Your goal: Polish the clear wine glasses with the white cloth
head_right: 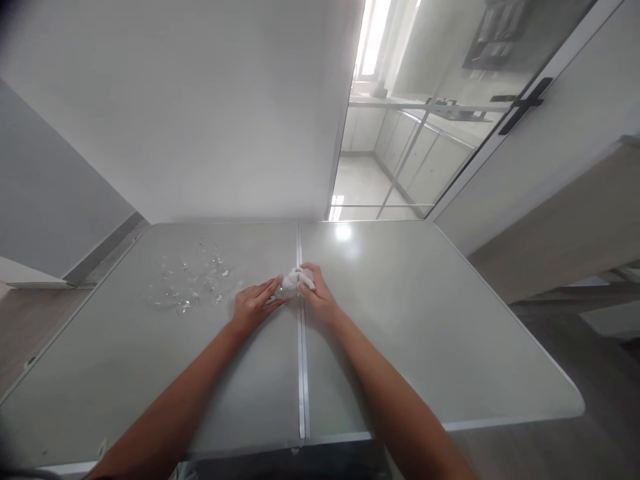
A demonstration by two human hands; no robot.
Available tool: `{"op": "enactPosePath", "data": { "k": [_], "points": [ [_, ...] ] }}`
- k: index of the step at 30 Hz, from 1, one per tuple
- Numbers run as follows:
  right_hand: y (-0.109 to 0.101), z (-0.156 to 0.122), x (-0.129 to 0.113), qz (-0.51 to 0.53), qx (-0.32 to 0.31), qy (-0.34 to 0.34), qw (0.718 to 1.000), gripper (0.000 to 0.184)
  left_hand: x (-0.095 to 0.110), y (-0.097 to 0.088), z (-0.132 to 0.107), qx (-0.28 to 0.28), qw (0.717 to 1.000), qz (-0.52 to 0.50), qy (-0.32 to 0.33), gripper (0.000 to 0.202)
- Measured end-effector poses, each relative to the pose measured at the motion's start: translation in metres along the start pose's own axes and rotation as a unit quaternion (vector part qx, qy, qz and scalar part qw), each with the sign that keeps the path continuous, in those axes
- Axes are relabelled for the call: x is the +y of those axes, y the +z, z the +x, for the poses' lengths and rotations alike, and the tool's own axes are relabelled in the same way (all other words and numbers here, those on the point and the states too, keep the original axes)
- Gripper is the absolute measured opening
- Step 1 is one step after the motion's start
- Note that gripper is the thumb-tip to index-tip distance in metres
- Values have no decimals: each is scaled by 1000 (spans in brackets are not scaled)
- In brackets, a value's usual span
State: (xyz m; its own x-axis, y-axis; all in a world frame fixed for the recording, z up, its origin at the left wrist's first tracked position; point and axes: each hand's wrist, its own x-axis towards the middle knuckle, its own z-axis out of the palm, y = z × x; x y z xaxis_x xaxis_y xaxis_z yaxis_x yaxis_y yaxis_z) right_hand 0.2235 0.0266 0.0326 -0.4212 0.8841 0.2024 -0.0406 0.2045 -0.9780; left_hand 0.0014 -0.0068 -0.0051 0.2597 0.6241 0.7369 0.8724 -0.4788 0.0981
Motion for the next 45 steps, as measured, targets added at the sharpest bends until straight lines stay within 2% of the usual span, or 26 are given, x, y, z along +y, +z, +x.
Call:
{"op": "enactPosePath", "data": {
  "k": [4, 10, 13, 17, 20, 22, 26, 29, 31, 33, 35, 38, 40, 42, 43, 45],
  "points": [
    [-4, -1, -7, -14, -17, -19, 1000, 61, 2, -2, 0, -11, 1000, -26, -5, 48],
    [-2, -1, -7, -61, -119, -76, 988, 59, 8, -8, 4, -71, 992, -104, 11, 48],
    [-10, -3, -9, -119, -119, -98, 981, 58, 11, -8, 5, -69, 986, -148, -33, 52],
    [-25, -4, -14, -222, -166, -163, 947, 57, 12, -5, 3, -87, 967, -221, -92, 65],
    [-26, -3, -18, -224, -172, -175, 943, 54, 12, -3, 1, -105, 944, -280, -142, 72],
    [-21, -2, -21, -185, -148, -135, 962, 50, 11, -3, 1, -99, 948, -268, -139, 70],
    [-12, -1, -27, -25, -96, 30, 995, 50, 2, -7, 4, -73, 989, -127, -33, 45],
    [-9, 1, -24, 102, -30, 154, 982, 58, -1, -8, 5, -68, 995, -73, 24, 38],
    [-7, 2, -20, 135, 9, 188, 973, 60, 1, -6, 5, -75, 994, -70, 34, 38],
    [-4, 1, -17, 106, 39, 156, 981, 62, 7, -2, 4, -81, 994, -78, 4, 42],
    [-2, 1, -18, 34, 32, 72, 996, 63, 13, 0, 3, -90, 987, -121, -57, 53],
    [-8, -2, -25, -66, -63, -43, 995, 60, 20, -3, 4, -143, 944, -266, -136, 63],
    [-16, -3, -30, -114, -134, -90, 980, 55, 21, -8, 7, -183, 900, -362, -161, 60],
    [-22, -4, -32, -155, -183, -136, 961, 51, 20, -12, 9, -191, 875, -408, -176, 58],
    [-23, -3, -31, -171, -194, -157, 953, 49, 18, -13, 9, -181, 877, -406, -180, 59],
    [-20, -3, -26, -187, -188, -177, 948, 47, 14, -12, 9, -133, 912, -343, -180, 62]
  ]
}}
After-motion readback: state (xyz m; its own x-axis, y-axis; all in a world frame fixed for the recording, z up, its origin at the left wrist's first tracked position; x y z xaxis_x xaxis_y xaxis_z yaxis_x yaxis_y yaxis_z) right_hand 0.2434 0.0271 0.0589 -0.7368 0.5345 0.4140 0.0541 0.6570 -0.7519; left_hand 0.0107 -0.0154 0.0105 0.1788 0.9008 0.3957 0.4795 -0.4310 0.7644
